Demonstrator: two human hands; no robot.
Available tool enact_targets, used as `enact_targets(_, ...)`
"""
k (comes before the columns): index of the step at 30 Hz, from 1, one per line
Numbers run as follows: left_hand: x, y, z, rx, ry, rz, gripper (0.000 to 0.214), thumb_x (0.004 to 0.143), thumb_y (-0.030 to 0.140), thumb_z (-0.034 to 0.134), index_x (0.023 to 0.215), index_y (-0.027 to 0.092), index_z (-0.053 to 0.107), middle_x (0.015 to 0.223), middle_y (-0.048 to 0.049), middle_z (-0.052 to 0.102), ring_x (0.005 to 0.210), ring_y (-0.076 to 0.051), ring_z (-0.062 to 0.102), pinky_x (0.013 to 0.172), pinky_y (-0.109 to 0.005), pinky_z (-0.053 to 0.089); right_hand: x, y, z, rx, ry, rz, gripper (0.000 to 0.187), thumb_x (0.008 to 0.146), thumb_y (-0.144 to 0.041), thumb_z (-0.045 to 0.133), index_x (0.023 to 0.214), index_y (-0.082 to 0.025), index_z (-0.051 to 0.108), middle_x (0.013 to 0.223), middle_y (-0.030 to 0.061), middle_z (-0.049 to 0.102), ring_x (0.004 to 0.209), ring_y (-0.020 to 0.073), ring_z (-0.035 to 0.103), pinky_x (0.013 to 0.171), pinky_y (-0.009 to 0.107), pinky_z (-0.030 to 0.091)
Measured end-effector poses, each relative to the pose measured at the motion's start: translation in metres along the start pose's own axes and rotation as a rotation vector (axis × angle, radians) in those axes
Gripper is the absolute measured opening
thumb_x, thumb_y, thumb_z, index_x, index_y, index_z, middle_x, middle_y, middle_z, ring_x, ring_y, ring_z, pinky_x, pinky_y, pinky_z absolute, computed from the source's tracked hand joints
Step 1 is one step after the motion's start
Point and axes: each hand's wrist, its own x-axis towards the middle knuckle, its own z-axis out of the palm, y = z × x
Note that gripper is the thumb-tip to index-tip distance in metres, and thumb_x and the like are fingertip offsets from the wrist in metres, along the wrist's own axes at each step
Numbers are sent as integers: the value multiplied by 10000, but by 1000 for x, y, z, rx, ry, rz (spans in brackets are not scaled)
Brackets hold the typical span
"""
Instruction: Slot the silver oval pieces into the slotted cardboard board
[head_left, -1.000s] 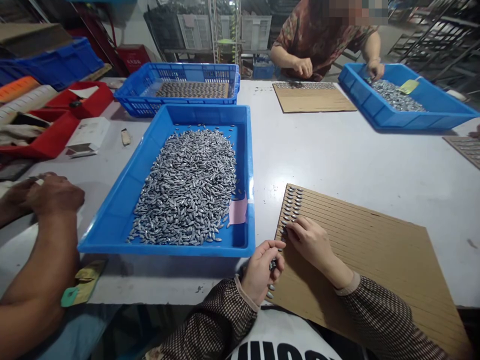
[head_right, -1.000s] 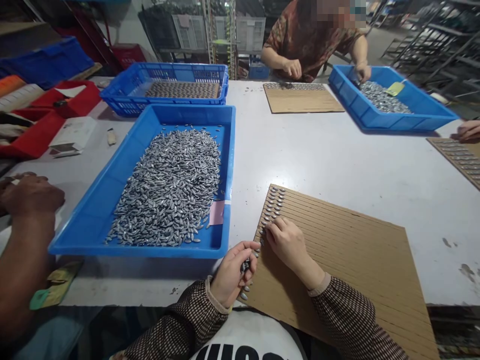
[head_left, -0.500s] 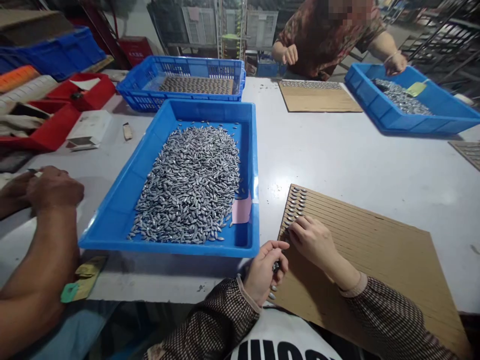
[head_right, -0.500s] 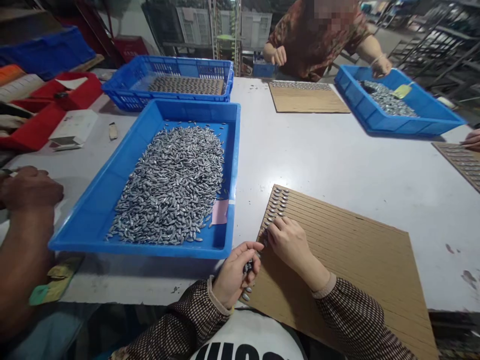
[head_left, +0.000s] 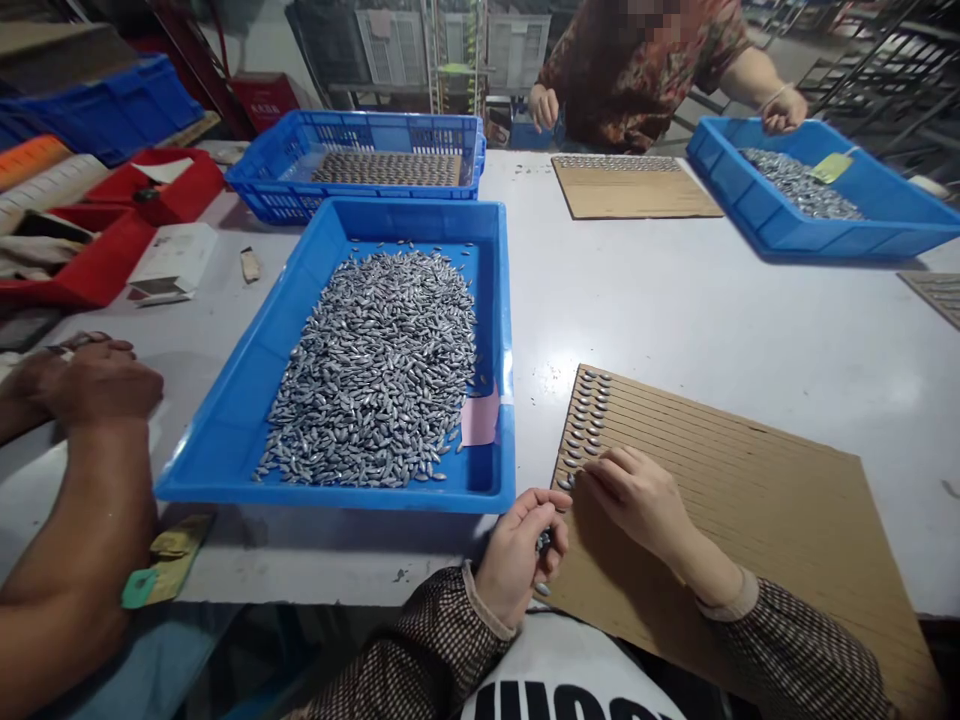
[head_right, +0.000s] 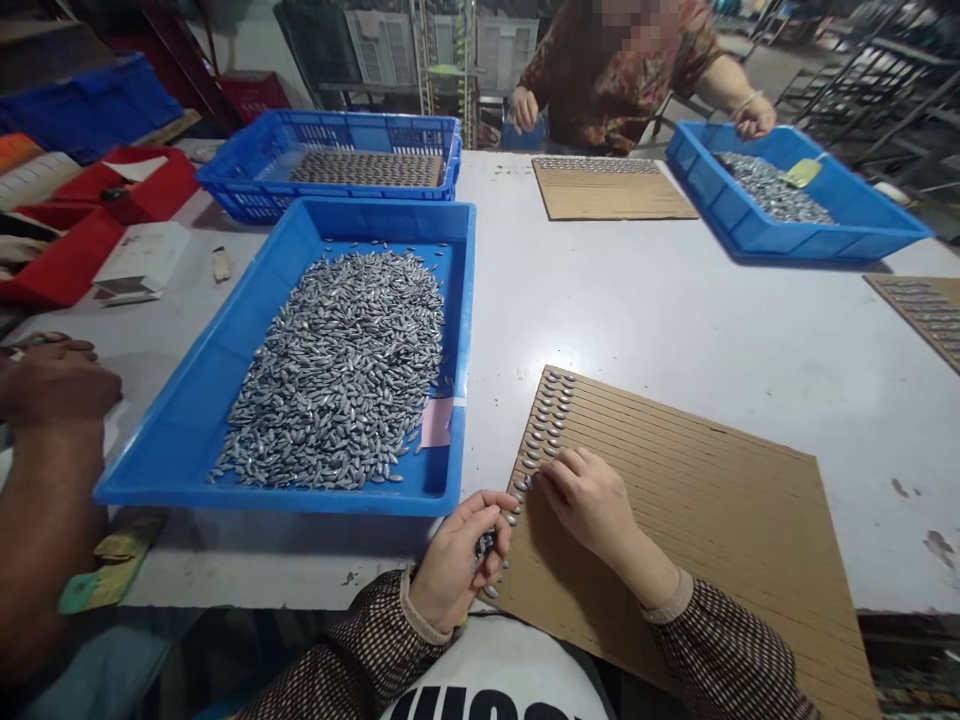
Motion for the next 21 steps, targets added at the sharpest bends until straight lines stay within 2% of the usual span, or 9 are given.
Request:
enact_targets(6,-4,1,0,-4,21,0,275,818,377,573,995,166,578,645,40,513,434,-38,355,389,-168,174,-14,-14,12,49,1,43,164,947,-248,535,995,-196,684,856,65,646,795,183,556,695,289,416)
enact_targets(14,-1,-3,0,-5,17,14,257,819,361,578,984,164,576,637,40,510,431,-40,355,386,-165,176,-14,-21,15,100,57,109,158,937,-176,507,918,-194,663,825,48,633,776,176,557,692,282,417)
enact_targets(21,-2,-2,0,-3,1,27,257,823,360,572,988,163,572,633,37,519,433,-45,363,387,-168,185,-9,-27,21,-17,114,123,178,929,-134,500,843,-179,649,792,46,621,751,172,537,685,289,390)
